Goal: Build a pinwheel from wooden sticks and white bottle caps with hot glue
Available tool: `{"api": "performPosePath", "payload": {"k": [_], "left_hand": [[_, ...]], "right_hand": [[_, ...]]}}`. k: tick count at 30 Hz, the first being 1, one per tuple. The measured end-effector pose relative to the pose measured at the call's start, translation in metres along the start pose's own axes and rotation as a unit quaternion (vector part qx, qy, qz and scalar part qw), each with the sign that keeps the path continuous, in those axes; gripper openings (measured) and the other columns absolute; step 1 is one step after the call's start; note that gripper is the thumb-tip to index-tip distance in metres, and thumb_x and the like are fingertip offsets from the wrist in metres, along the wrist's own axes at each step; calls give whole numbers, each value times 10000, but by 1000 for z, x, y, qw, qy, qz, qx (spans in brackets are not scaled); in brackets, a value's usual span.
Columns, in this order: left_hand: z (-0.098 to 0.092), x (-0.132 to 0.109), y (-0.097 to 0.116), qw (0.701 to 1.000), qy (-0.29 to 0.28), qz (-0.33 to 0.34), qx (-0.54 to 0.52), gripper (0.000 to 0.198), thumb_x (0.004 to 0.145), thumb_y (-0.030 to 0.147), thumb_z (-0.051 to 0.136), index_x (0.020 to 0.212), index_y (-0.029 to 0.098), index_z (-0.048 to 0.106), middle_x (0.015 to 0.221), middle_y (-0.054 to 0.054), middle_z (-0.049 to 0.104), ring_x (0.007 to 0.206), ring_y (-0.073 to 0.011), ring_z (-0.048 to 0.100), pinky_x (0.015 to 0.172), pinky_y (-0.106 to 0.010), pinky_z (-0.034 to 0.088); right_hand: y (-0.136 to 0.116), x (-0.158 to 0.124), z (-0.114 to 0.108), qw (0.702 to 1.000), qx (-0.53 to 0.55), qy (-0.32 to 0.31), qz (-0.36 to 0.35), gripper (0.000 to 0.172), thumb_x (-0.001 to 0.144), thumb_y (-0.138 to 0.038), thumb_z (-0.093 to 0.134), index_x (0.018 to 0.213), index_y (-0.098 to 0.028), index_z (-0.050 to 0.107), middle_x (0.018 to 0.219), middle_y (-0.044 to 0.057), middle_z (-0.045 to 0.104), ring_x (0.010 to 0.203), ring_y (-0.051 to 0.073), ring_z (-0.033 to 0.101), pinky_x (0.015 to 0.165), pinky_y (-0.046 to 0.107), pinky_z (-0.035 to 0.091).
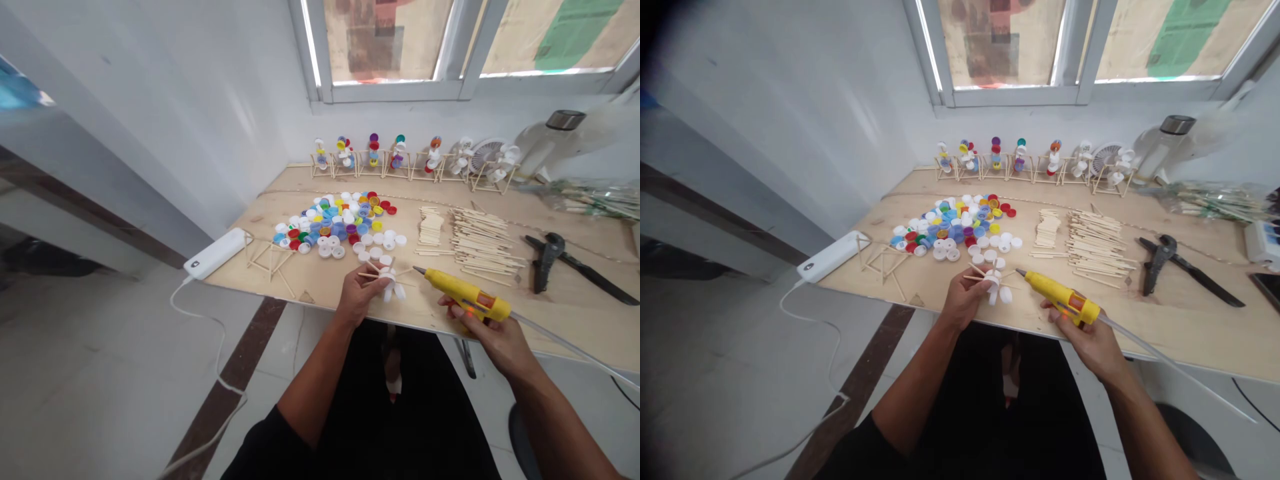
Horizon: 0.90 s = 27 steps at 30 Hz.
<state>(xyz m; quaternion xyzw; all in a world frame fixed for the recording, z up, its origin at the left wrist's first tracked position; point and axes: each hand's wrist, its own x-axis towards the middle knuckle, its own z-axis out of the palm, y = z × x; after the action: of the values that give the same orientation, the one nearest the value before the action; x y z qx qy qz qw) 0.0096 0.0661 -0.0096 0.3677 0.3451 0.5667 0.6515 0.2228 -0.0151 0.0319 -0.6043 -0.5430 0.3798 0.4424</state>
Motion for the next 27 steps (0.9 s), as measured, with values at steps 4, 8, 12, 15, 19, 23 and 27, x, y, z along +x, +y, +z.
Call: {"api": "performPosePath", "payload": {"k": [4,8,12,15,19,23,27], "left_hand": [[-1,1,-1,1000,-1,-3,9,359,527,332,844,803,155,698,748,-16,678,676,-132,602,647,-244,462],[-3,2,-2,1000,-8,-2,11,363,528,339,843,803,155,695,752,-15,675,684,-133,603,650,-243,461],[-3,2,-2,1000,-7,0,6,351,531,329,844,802,160,699,755,-11,680,686,-131,602,659,-245,454],[-2,1,-2,1000,-8,-1,4,353,534,325,843,813,160,703,758,-10,680,691,-130,603,666,-245,454],[-2,1,-1,1000,-7,-2,5,350,533,326,843,807,161,700,752,-6,675,680,-124,598,651,-238,451],[-2,1,-1,1000,-9,-6,5,362,533,334,843,816,160,698,744,-10,678,671,-129,600,658,-249,453],[-3,1,-2,1000,-12,-7,5,351,548,326,839,824,159,700,751,-8,679,686,-124,600,672,-239,450]], "right_hand": [[1,1,-1,999,-32,3,-14,342,761,-501,632,898,-200,718,961,68,708,916,244,645,858,368,520],[-3,2,0,999,-51,11,-12,358,748,-522,630,866,-195,716,942,76,713,924,256,649,855,373,524],[-8,2,2,998,-55,14,1,386,721,-559,637,806,-191,713,925,80,717,892,257,661,826,364,539],[-6,2,3,999,-35,20,17,395,703,-560,658,811,-184,710,928,85,715,882,255,664,787,346,554],[-1,1,3,999,-15,36,31,405,692,-555,674,835,-177,711,927,89,712,876,253,663,778,340,559],[3,1,5,997,-12,50,50,420,673,-549,693,848,-167,706,925,97,709,885,266,659,781,363,559],[6,1,6,994,-13,80,73,475,640,-565,706,876,-153,696,934,108,709,890,274,661,780,376,560]]}}
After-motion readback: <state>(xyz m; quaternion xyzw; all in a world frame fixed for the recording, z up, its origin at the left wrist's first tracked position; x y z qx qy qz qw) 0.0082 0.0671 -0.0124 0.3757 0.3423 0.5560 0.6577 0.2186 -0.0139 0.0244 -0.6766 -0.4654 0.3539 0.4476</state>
